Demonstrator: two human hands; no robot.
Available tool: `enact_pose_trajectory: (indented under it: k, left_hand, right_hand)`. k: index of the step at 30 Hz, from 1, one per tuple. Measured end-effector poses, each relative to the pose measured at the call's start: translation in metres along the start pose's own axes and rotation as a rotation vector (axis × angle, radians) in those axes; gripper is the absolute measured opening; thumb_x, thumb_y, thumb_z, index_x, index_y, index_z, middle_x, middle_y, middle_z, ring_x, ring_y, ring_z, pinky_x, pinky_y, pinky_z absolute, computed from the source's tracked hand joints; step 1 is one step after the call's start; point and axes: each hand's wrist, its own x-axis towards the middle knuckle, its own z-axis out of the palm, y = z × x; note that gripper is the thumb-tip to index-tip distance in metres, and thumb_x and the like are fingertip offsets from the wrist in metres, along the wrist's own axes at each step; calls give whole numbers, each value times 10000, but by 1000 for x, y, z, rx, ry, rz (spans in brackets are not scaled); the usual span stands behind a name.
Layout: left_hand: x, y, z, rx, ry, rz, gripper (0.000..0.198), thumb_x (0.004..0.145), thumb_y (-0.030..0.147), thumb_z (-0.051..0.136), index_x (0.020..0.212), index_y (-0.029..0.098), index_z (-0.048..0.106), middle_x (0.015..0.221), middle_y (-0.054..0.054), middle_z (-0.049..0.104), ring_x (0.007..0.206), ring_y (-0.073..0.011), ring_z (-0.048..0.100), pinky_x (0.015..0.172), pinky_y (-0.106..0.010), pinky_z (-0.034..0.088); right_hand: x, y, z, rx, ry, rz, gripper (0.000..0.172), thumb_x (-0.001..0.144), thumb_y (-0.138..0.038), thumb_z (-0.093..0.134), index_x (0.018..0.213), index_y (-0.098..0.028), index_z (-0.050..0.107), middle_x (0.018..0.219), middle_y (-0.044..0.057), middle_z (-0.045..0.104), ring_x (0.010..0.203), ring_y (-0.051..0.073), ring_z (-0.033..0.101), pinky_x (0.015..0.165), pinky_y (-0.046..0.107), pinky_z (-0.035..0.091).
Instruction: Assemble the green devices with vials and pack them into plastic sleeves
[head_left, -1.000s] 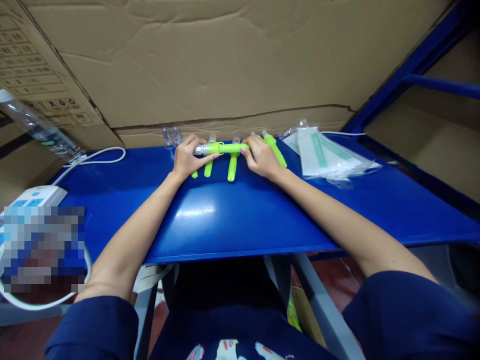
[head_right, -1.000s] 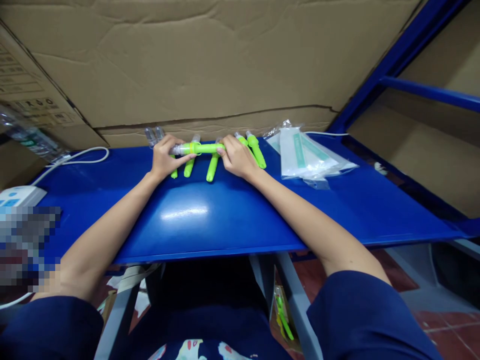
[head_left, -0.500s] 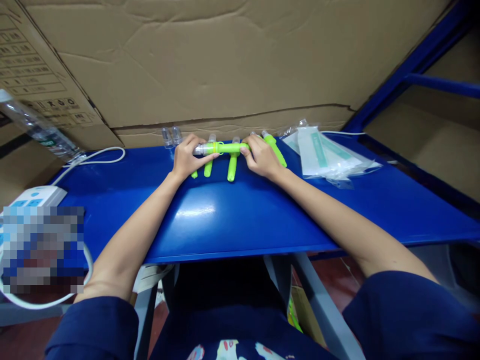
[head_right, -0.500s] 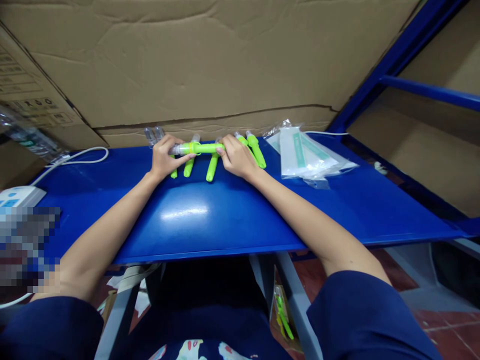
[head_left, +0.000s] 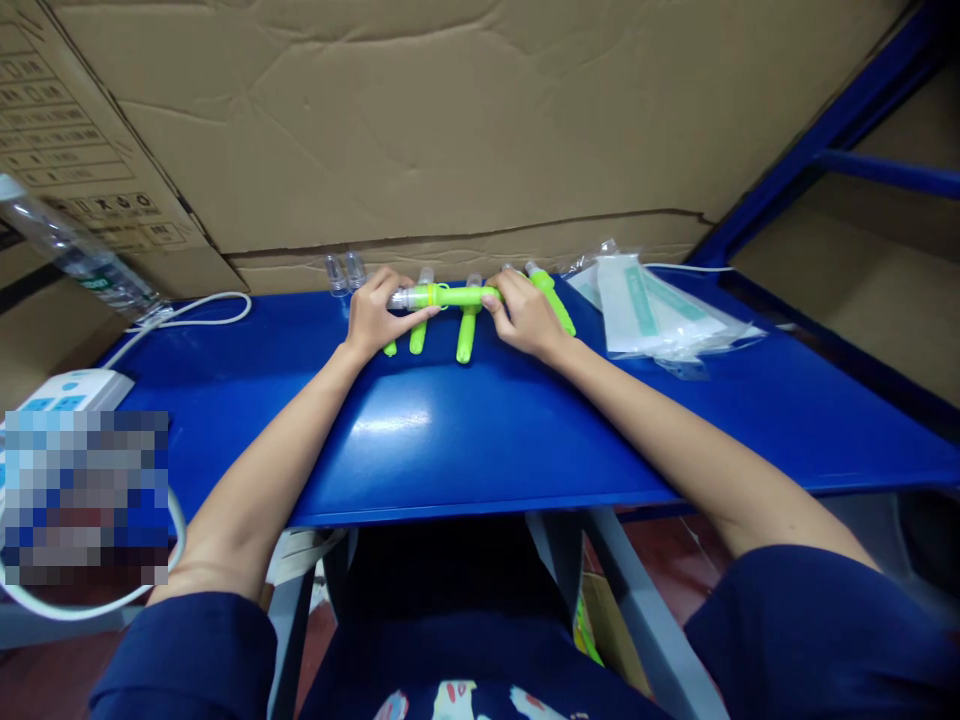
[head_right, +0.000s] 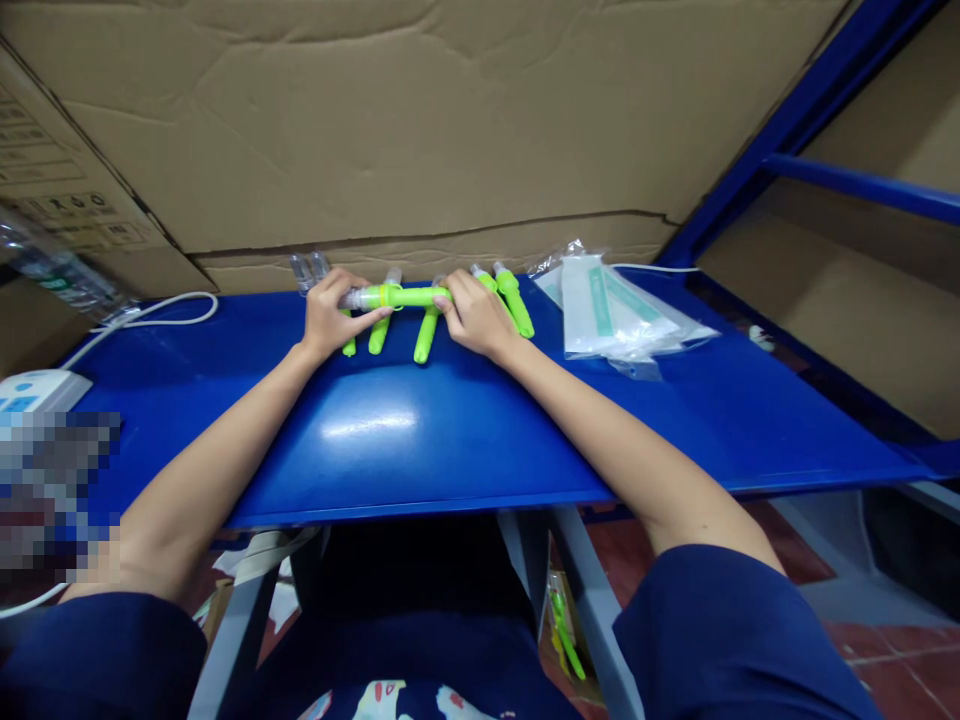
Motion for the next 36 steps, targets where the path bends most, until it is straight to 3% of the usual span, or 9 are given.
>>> enact_pose_trajectory:
  k: [16, 23, 36]
  left_hand:
    - [-1, -3, 0, -1, 4, 7, 560, 719, 696, 775, 926, 185, 676, 925, -84, 683, 900, -240, 672, 844, -382, 528]
    - [-2, -5, 2, 26, 18, 47, 559, 745, 693, 756, 928, 171, 673, 909, -80, 681, 877, -232, 672, 814, -364, 525]
    - [-2, -4, 3, 25, 41, 72, 489, 777, 621, 773, 915, 164, 671, 903, -74, 679, 861, -219, 666, 797, -355, 520]
  right_hand:
    - [-1, -1, -1, -15, 0, -13, 459, 1064, -455, 250, 1116, -183, 616, 1092, 158, 667, 1054, 301, 630, 949, 480, 516]
    - [-1, 2, 3, 49, 84, -57, 504, 1061, -512, 232, 1060, -186, 617, 1033, 150, 675, 976, 304, 640, 943, 515, 528]
    - [-1, 3, 5, 66, 93, -62, 474, 1059, -499, 255, 1058, -186, 610, 1037, 155, 675, 978, 307, 643, 946, 529, 524]
